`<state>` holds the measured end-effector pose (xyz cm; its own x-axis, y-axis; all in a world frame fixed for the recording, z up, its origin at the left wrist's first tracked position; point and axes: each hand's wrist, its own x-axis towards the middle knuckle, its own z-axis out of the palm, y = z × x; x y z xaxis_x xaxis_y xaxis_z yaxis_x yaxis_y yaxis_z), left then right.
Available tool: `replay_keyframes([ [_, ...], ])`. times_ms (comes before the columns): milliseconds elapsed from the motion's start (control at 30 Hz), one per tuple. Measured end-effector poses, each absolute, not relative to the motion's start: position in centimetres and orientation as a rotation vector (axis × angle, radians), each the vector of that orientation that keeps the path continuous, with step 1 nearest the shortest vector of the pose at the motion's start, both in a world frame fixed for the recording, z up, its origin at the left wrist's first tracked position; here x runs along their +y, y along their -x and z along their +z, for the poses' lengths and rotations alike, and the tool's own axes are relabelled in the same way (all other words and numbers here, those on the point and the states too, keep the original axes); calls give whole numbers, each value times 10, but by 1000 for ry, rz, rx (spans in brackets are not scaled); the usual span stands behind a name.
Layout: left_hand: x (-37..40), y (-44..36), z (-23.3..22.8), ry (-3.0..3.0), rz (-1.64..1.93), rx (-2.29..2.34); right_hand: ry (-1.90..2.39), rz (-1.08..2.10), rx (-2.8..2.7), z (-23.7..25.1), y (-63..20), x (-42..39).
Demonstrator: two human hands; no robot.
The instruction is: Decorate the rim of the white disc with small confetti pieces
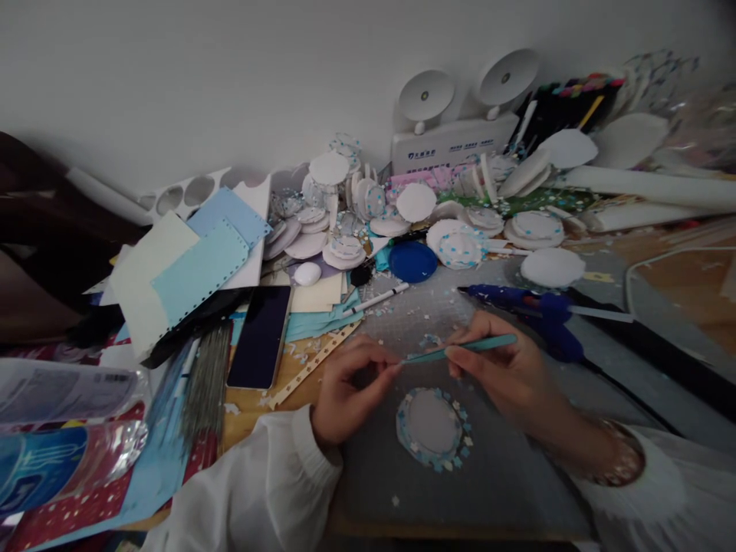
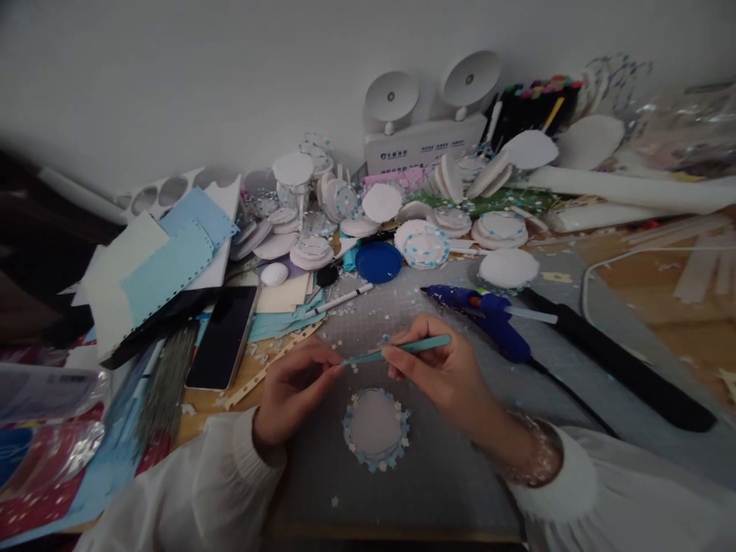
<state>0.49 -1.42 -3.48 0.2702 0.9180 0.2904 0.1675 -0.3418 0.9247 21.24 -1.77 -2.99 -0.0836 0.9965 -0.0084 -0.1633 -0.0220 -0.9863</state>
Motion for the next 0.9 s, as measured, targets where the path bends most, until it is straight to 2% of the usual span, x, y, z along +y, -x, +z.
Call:
replay_keyframes([
  [267, -14, -4, -34, -1745, 1163, 981, 1014, 1398, -1075, -30, -211, -19],
  [433, -15, -4, -35, -1750, 1166, 979, 1000, 1231, -1066, -33, -214, -16],
  [567, -15, -2, -32, -1710, 1167, 988, 967, 852, -1246, -28, -219, -19],
  [767, -25, -4, -3, -1563, 1090, 1022, 784, -8, -1931, 12, -213, -44],
  [900, -44, -11, 18, -1320, 988, 995, 589, -313, -2174, 25, -197, -62],
])
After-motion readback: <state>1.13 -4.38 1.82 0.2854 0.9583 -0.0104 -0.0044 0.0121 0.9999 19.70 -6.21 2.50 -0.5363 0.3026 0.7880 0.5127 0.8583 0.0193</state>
